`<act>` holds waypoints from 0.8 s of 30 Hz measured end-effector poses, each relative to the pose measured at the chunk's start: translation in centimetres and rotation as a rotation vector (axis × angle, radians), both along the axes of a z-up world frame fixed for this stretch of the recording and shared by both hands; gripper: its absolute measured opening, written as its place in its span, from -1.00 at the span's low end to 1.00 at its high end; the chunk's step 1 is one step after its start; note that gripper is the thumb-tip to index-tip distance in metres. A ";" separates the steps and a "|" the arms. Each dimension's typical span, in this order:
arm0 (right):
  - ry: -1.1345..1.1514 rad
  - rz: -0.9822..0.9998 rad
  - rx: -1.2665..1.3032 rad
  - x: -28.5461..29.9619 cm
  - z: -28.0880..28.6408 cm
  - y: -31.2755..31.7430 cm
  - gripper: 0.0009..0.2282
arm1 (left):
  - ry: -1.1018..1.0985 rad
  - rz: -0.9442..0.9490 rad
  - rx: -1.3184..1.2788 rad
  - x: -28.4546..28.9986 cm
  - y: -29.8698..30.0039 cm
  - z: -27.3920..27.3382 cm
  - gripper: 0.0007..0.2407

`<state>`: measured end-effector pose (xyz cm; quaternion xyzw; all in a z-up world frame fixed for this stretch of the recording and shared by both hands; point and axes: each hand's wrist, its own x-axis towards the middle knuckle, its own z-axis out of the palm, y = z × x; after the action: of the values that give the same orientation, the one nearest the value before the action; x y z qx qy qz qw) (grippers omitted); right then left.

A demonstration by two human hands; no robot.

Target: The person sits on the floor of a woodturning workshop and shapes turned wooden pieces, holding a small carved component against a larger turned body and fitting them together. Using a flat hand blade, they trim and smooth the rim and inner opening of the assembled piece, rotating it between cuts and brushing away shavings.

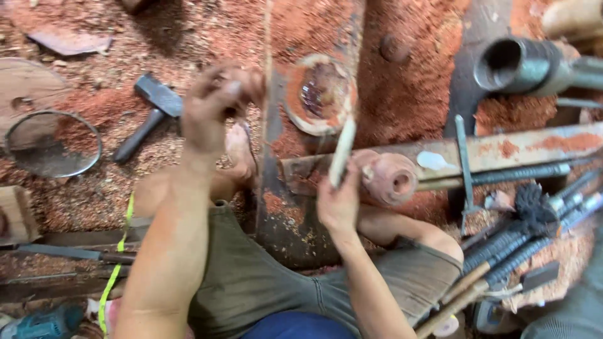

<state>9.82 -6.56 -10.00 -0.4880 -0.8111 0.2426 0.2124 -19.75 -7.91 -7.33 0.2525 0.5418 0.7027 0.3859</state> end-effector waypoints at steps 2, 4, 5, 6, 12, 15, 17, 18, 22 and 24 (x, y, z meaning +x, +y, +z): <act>0.087 -0.189 -0.441 0.7 2.7 -0.1 -0.45 | -0.189 -0.080 0.066 0.3 -0.2 -1.3 -0.80; 0.089 -0.089 -0.420 3.1 5.9 0.8 -0.52 | -0.267 -0.100 0.068 0.5 -0.1 -0.2 -0.77; 0.088 -0.009 -0.393 4.6 7.5 1.3 -0.59 | -0.354 -0.136 0.072 0.8 0.1 0.3 -0.73; 0.086 -0.012 -0.392 4.4 11.1 3.0 -0.59 | -0.357 -0.140 0.072 0.8 0.1 0.3 -0.73; -0.590 0.347 0.208 4.6 21.5 13.4 -0.55 | -0.350 -0.233 0.162 1.3 0.0 -1.1 -0.66; -0.830 0.489 0.208 2.8 20.3 17.1 -0.50 | -0.403 -0.203 0.288 0.8 0.0 -1.2 -0.68; -0.718 0.731 0.306 1.8 17.9 18.5 -0.44 | -0.249 -0.139 0.127 0.4 -0.4 -1.4 -0.67; -0.720 0.744 0.293 1.5 17.0 19.0 -0.44 | -0.257 -0.130 0.114 0.4 -0.4 -1.2 -0.67; -0.867 0.773 0.350 0.7 13.9 20.7 -0.43 | -0.271 -0.083 0.069 0.6 0.1 0.2 -0.69; -0.902 0.774 0.351 0.4 13.2 21.4 -0.39 | -0.314 -0.062 0.038 0.7 0.7 0.7 -0.71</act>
<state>10.21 14.84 3.16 -0.1708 -0.9669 -0.0652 -0.1778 -19.08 -7.19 -6.61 0.1634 0.4533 0.7315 0.4824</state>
